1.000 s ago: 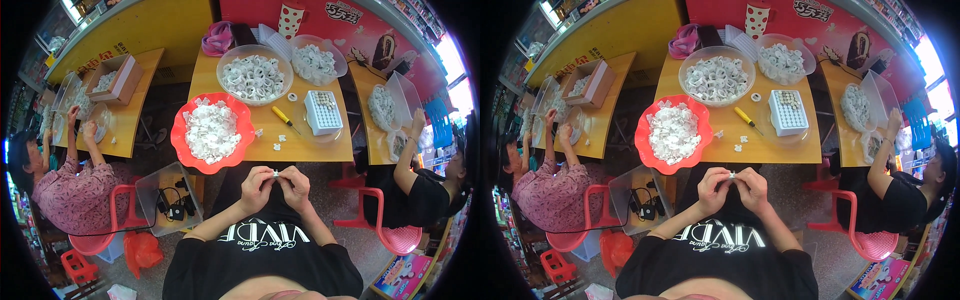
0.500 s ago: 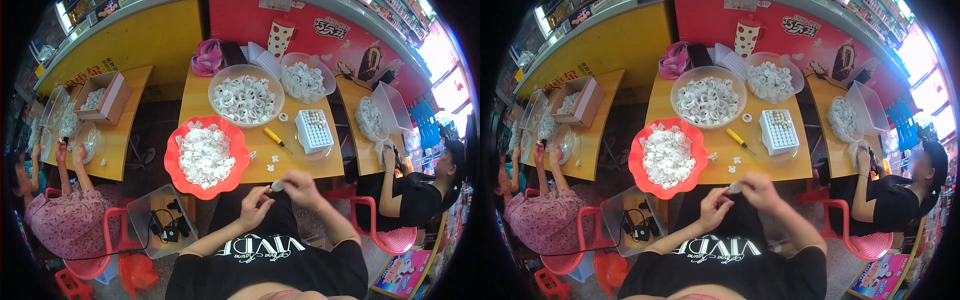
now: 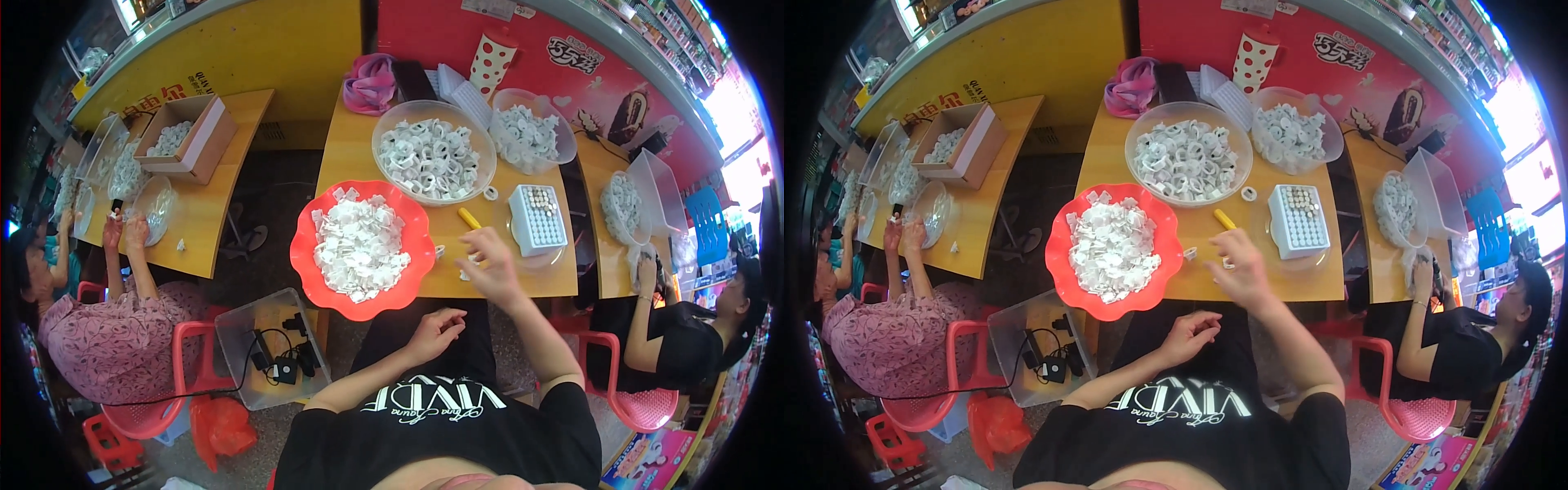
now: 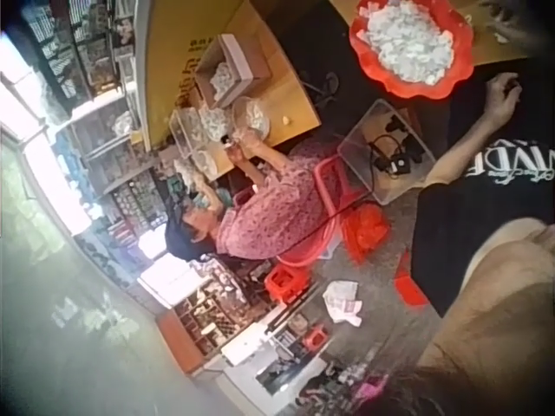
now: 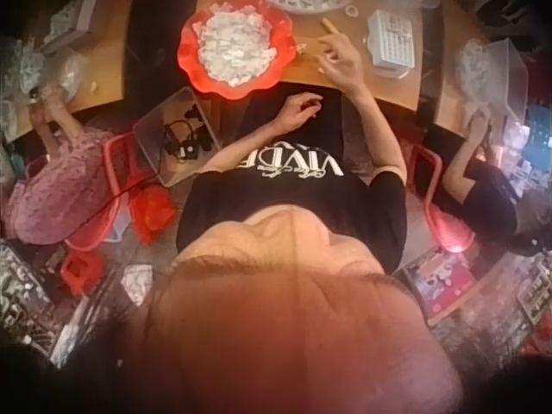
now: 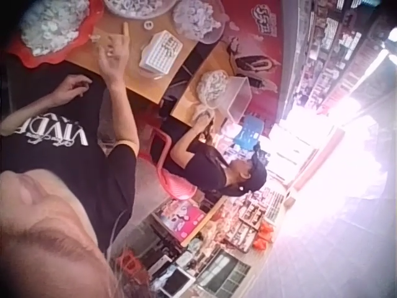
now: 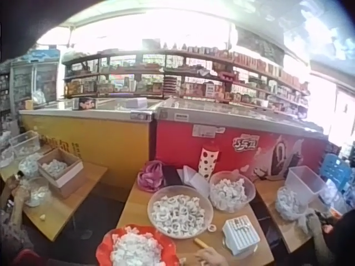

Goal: The person assembles small light components by placing batteries and electronic parts into plastic housings and snapping the pieces together by hand.

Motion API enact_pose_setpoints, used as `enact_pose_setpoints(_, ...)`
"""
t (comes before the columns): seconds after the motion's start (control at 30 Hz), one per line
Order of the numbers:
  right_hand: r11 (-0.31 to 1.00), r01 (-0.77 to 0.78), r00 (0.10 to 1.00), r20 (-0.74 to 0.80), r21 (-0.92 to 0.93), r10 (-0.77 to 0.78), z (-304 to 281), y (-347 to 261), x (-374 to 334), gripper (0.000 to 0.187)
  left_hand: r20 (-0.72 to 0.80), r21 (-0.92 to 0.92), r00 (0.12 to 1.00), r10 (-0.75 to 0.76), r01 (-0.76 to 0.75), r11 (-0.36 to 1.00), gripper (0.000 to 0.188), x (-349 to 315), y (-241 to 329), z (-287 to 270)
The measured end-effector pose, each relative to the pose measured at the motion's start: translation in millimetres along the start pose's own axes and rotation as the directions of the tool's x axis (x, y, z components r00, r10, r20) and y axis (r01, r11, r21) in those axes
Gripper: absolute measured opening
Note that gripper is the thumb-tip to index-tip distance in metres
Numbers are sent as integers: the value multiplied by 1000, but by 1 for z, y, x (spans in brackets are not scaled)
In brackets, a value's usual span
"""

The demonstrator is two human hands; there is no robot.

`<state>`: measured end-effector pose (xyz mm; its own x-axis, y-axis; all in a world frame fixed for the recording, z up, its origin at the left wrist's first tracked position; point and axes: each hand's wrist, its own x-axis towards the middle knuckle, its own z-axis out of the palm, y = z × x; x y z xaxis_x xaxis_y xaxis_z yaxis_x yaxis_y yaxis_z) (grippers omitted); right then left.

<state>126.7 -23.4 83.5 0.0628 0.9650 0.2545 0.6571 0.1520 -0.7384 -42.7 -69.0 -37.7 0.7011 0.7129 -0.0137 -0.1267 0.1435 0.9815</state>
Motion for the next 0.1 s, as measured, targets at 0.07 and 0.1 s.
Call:
enact_pose_setpoints(0.07,990,46,999,-8,-133,-48,24,-3,-5,29,32,46,999,0,-1,999,28,-2,1,1)
enact_pose_setpoints(0.1,958,98,995,-3,-271,-102,34,0,-3,31,33,56,999,11,-13,998,28,-1,-1,1)
